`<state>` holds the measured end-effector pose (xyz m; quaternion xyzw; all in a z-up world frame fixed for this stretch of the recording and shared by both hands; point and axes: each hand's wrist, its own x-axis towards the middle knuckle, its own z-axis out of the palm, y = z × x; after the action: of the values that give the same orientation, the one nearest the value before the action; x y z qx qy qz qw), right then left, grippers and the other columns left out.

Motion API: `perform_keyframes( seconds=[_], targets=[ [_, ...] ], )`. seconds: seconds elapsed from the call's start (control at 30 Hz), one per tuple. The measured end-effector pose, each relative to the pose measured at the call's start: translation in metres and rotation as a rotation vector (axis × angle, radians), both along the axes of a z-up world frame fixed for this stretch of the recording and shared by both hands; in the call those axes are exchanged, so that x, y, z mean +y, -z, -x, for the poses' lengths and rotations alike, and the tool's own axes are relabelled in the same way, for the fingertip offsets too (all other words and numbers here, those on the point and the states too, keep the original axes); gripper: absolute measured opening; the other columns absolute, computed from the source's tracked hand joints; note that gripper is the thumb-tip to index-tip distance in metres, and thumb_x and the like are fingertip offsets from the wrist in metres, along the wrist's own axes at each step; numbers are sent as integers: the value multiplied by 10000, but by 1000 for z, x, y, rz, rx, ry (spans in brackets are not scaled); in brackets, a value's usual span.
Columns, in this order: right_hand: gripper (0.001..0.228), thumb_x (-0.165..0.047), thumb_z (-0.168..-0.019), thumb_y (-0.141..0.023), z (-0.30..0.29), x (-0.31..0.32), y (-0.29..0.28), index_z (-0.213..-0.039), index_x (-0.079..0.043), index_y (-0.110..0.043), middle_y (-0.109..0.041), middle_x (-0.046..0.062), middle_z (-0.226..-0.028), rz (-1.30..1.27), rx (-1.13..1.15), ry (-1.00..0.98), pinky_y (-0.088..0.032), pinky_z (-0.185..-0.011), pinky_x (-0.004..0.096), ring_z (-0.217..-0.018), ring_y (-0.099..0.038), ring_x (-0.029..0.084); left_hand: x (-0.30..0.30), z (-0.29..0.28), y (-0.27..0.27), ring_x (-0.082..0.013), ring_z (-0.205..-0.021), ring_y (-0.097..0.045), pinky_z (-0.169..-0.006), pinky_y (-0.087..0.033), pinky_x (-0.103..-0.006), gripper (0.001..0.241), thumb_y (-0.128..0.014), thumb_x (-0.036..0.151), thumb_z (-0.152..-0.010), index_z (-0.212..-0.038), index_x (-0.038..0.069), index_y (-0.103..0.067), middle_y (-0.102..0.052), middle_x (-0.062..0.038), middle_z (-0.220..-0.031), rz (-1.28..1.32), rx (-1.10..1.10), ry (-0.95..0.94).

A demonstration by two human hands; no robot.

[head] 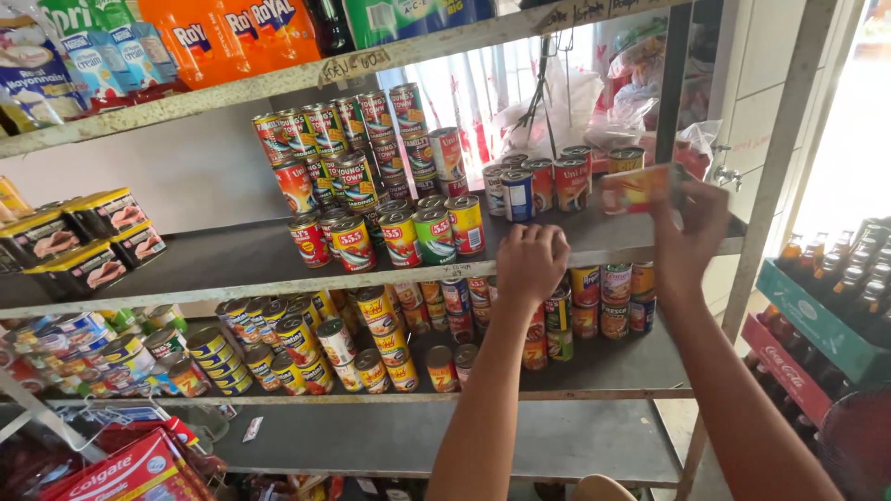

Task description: Organizing and stacking various canned food items on retail shelves in a grocery store.

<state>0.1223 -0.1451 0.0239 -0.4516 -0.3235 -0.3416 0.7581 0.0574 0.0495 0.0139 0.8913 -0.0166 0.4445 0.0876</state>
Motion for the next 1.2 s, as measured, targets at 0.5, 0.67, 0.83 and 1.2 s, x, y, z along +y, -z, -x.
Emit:
perform_keyframes(
  seconds=[0.5, 0.67, 0.83, 1.2],
  targets=[
    [274, -4, -1048, -684, 106, 71, 186, -1225, -99, -498, -608, 31, -1268, -42, 407, -195, -504, -924, 214, -1094, -594, 80, 79, 117, 215, -364, -1438, -375, -1221, -202, -594, 696, -694, 211, -876, -1497, 57, -419, -440, -126, -1532, -35, 35, 35],
    [332, 50, -1000, -705, 106, 128, 228, -1218, -66, -484, -531, 47, -1289, 114, 318, -26, -524, -918, 251, -1116, -579, 117, 82, 118, 216, -329, -1498, -329, -1266, -114, -611, 764, -694, 123, -804, -1511, 93, -406, -415, -97, -1566, -33, 243, 25],
    [436, 4, -967, -689, 99, 155, 259, -1291, -76, -410, -552, 74, -1159, 251, 514, -151, -501, -740, 273, -939, -594, 135, 86, 110, 232, -350, -1536, -278, -1274, -72, -622, 860, -682, 60, -742, -1542, 80, -367, -386, -113, -1590, 44, 268, 65],
    [791, -76, -769, -860, 109, 142, 251, -1429, -40, -426, -464, 233, -1353, 761, 151, 392, -437, -1095, 433, -1276, -465, 387, 85, 109, 233, -347, -1551, -231, -1265, -20, -622, 964, -757, 127, -688, -1551, 103, -329, -345, -112, -1608, 47, 326, 34]
  ],
)
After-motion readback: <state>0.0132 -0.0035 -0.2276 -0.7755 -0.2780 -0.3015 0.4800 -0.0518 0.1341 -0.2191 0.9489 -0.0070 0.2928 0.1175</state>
